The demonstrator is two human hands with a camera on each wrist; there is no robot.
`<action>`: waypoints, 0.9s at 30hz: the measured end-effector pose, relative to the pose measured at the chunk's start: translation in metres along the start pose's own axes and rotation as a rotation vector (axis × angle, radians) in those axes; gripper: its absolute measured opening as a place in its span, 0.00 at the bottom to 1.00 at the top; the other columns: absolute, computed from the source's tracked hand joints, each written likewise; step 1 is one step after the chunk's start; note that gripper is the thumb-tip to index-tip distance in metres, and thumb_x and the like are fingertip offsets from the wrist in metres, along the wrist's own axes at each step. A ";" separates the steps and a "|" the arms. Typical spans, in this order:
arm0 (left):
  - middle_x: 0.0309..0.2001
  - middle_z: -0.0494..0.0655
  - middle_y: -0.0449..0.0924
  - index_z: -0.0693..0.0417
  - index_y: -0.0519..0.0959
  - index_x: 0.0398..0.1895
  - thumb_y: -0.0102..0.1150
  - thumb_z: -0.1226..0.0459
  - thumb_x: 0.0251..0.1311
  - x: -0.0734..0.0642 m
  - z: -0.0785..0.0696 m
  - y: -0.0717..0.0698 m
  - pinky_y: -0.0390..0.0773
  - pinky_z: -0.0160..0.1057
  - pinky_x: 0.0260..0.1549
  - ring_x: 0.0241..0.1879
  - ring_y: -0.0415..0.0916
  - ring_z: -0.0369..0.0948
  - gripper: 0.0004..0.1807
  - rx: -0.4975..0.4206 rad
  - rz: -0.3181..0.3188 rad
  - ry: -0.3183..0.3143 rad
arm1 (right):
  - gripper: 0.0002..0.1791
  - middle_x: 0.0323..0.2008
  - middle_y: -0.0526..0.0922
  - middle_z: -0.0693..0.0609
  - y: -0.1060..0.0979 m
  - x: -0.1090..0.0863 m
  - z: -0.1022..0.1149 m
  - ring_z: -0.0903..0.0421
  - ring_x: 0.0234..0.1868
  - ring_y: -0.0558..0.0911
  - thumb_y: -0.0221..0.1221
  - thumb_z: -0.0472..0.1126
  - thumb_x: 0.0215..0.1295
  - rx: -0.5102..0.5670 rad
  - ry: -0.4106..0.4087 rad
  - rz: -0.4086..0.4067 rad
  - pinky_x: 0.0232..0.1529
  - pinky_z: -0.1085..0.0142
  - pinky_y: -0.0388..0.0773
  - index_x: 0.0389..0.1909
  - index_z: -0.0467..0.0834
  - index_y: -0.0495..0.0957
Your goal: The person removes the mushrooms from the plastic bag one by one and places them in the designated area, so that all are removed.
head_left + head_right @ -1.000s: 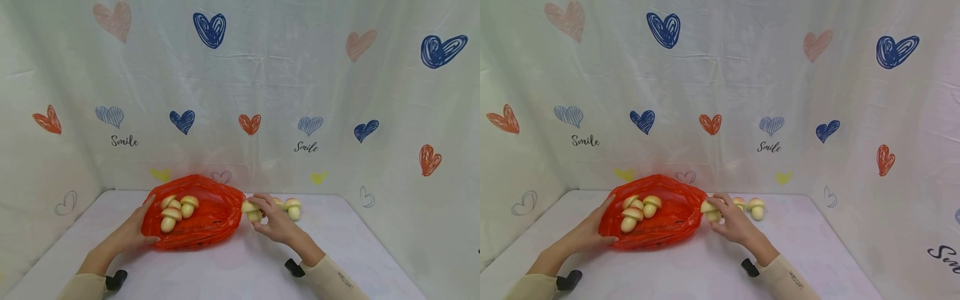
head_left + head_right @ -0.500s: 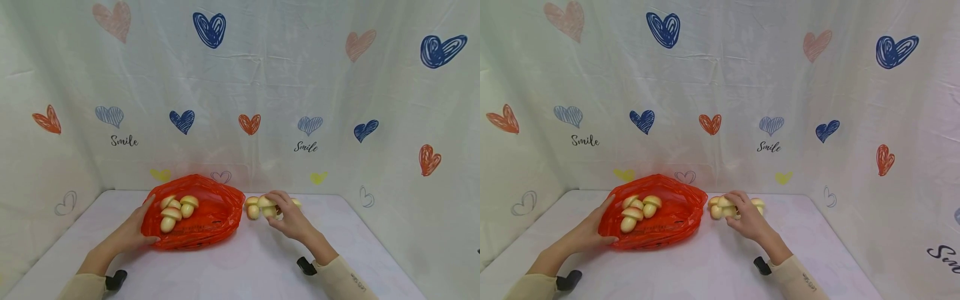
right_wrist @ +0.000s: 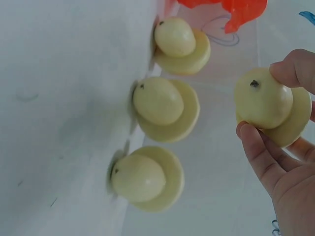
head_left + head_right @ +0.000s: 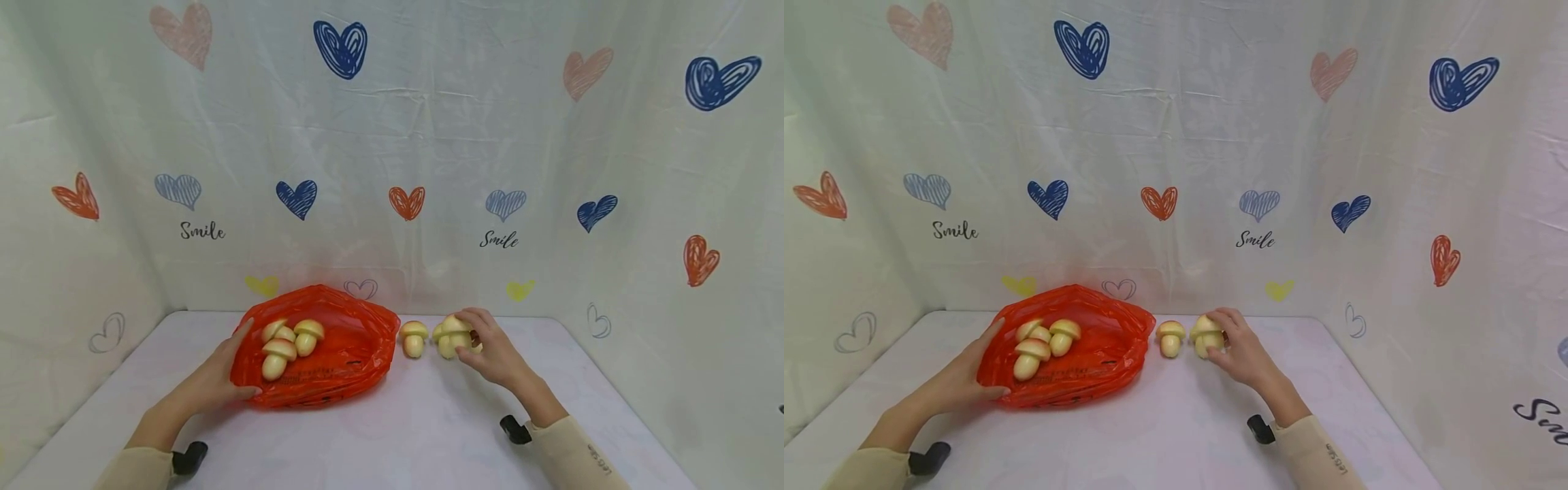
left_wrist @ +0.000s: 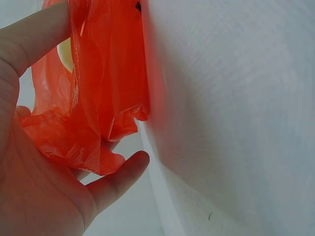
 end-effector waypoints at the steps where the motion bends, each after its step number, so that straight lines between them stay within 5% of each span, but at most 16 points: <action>1: 0.65 0.70 0.53 0.50 0.36 0.76 0.77 0.54 0.40 0.000 0.000 0.000 0.68 0.68 0.50 0.62 0.56 0.67 0.68 -0.001 0.001 -0.004 | 0.31 0.57 0.68 0.47 -0.001 -0.001 -0.002 0.57 0.39 0.75 0.67 0.32 0.51 0.000 0.006 0.002 0.36 0.60 0.80 0.58 0.39 0.71; 27: 0.66 0.69 0.52 0.49 0.36 0.77 0.76 0.54 0.41 0.001 0.005 0.001 0.67 0.68 0.51 0.63 0.55 0.66 0.67 0.000 -0.004 -0.011 | 0.32 0.56 0.68 0.45 -0.018 -0.015 -0.043 0.58 0.37 0.73 0.67 0.32 0.48 -0.058 0.070 -0.034 0.34 0.65 0.78 0.58 0.41 0.70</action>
Point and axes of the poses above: each hand's wrist, its own x-axis towards the middle knuckle, its own y-axis out of the palm, z = x × y, the point moved 5 cm from there along x, towards the middle knuckle
